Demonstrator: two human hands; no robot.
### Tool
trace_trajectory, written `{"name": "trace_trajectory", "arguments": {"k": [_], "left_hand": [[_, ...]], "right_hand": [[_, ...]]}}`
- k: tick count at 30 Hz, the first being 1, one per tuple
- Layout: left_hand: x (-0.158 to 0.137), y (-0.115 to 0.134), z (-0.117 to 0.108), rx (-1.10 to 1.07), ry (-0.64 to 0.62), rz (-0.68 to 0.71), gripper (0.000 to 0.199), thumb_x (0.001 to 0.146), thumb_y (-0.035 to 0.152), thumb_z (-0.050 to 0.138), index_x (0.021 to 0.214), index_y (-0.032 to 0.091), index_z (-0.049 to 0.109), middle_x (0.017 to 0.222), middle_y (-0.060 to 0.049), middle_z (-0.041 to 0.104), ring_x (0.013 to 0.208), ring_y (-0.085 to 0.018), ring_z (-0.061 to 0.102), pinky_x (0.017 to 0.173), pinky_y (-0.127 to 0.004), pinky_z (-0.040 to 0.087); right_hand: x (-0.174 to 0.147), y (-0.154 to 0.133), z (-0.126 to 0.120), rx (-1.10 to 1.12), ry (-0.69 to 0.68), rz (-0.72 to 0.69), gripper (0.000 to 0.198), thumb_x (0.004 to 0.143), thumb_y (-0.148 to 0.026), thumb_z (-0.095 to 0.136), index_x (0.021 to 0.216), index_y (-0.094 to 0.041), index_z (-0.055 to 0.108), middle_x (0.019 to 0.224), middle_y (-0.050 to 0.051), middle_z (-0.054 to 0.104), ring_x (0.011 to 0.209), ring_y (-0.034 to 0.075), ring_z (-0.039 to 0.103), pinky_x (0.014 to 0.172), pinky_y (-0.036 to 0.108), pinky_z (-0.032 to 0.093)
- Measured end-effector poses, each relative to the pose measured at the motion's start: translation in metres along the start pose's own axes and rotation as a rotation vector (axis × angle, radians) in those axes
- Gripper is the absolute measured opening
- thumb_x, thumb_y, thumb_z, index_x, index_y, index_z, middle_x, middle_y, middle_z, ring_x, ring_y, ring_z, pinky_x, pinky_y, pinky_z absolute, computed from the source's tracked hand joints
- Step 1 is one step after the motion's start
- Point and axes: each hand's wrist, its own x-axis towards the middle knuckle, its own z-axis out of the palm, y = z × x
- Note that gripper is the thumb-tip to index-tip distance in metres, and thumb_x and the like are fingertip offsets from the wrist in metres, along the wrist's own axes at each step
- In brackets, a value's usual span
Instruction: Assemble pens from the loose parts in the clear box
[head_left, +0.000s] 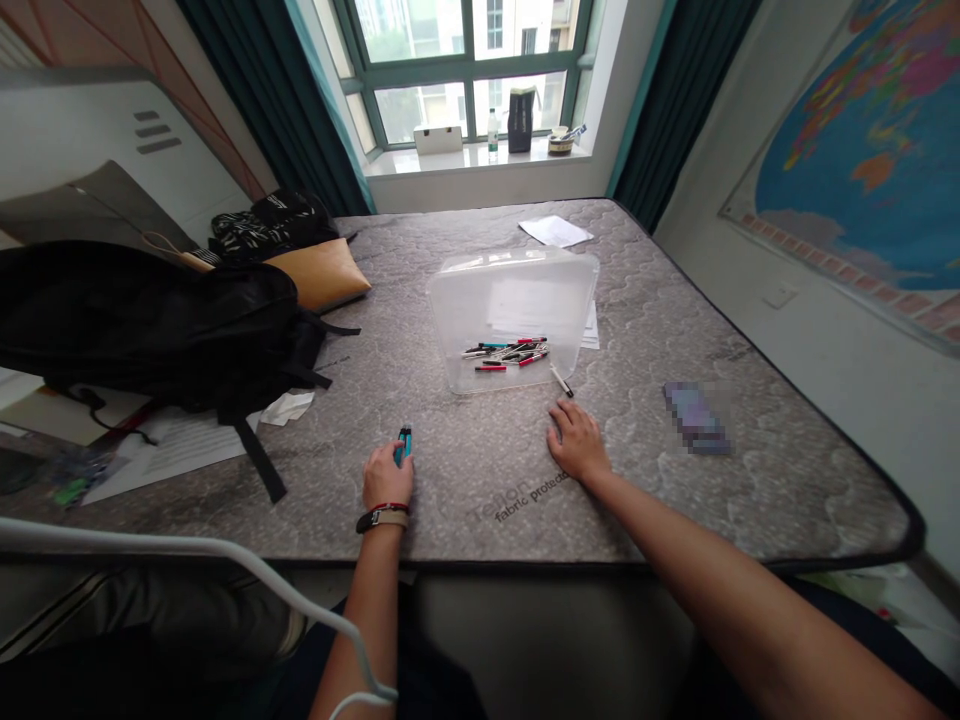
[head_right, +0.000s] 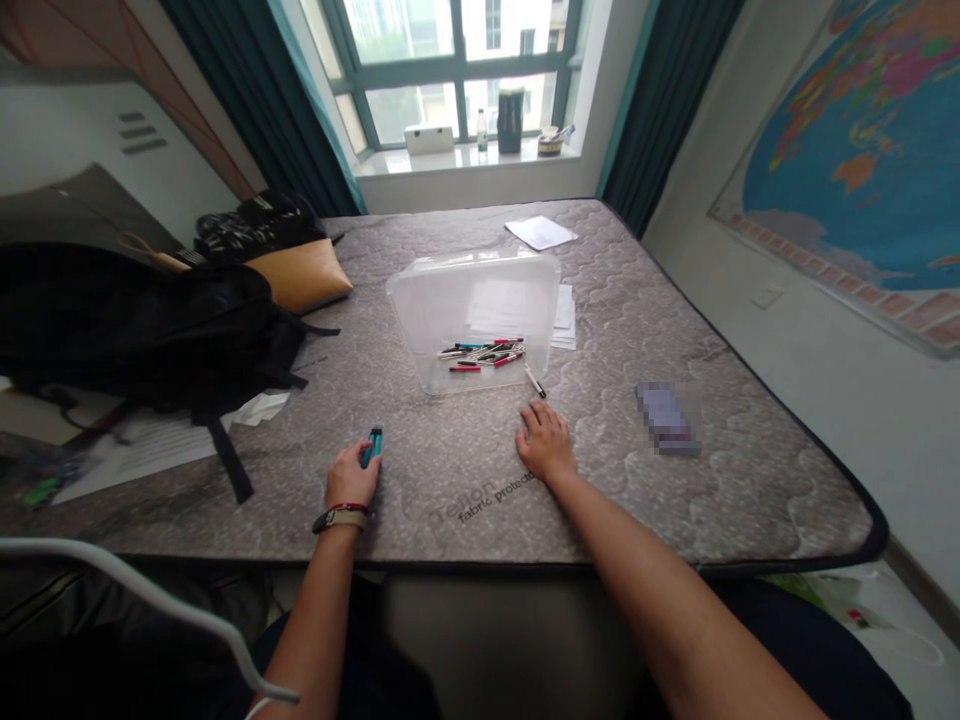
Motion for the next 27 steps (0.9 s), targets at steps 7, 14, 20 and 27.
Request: {"name": "trace_trajectory", "arguments": {"k": [7,14,20,27], "left_hand": [[0.004,-0.008,0.005,0.008,-0.015,0.056,0.029,0.081,0.029,0.058,0.105,0.018,0.070,0.104,-0.009,0.068,0.100,-0.023,0.061,0.094,-0.033,0.045],[0.005,-0.005,0.010,-0.039,-0.042,0.095,0.030,0.082,0.024,0.055,0.106,0.017,0.070,0.108,-0.010,0.068,0.101,-0.022,0.061,0.096,-0.032,0.046],[0.004,-0.003,0.005,-0.027,-0.061,0.052,0.031,0.083,0.025,0.053,0.109,0.021,0.070,0.110,-0.009,0.067,0.099,-0.022,0.063,0.091,-0.032,0.049],[0.001,0.000,-0.001,-0.005,-0.071,0.023,0.031,0.084,0.030,0.054,0.110,0.025,0.070,0.106,-0.009,0.067,0.096,-0.023,0.064,0.085,-0.033,0.050]], "right_hand": [[-0.001,-0.001,-0.002,-0.002,-0.003,0.002,0.039,0.088,-0.028,0.049,0.125,-0.020,0.056,0.140,0.010,0.050,0.129,0.027,0.041,0.106,0.043,0.033],[0.000,-0.001,-0.001,0.000,-0.011,0.009,0.039,0.088,-0.028,0.050,0.125,-0.021,0.056,0.140,0.011,0.050,0.130,0.028,0.040,0.107,0.044,0.031],[0.000,-0.001,-0.002,0.003,-0.017,0.018,0.039,0.088,-0.029,0.050,0.125,-0.021,0.056,0.140,0.011,0.049,0.130,0.028,0.040,0.107,0.043,0.031],[0.000,0.000,-0.001,0.010,-0.027,0.024,0.041,0.087,-0.028,0.050,0.127,-0.022,0.055,0.141,0.010,0.049,0.130,0.028,0.039,0.107,0.045,0.030]]}}
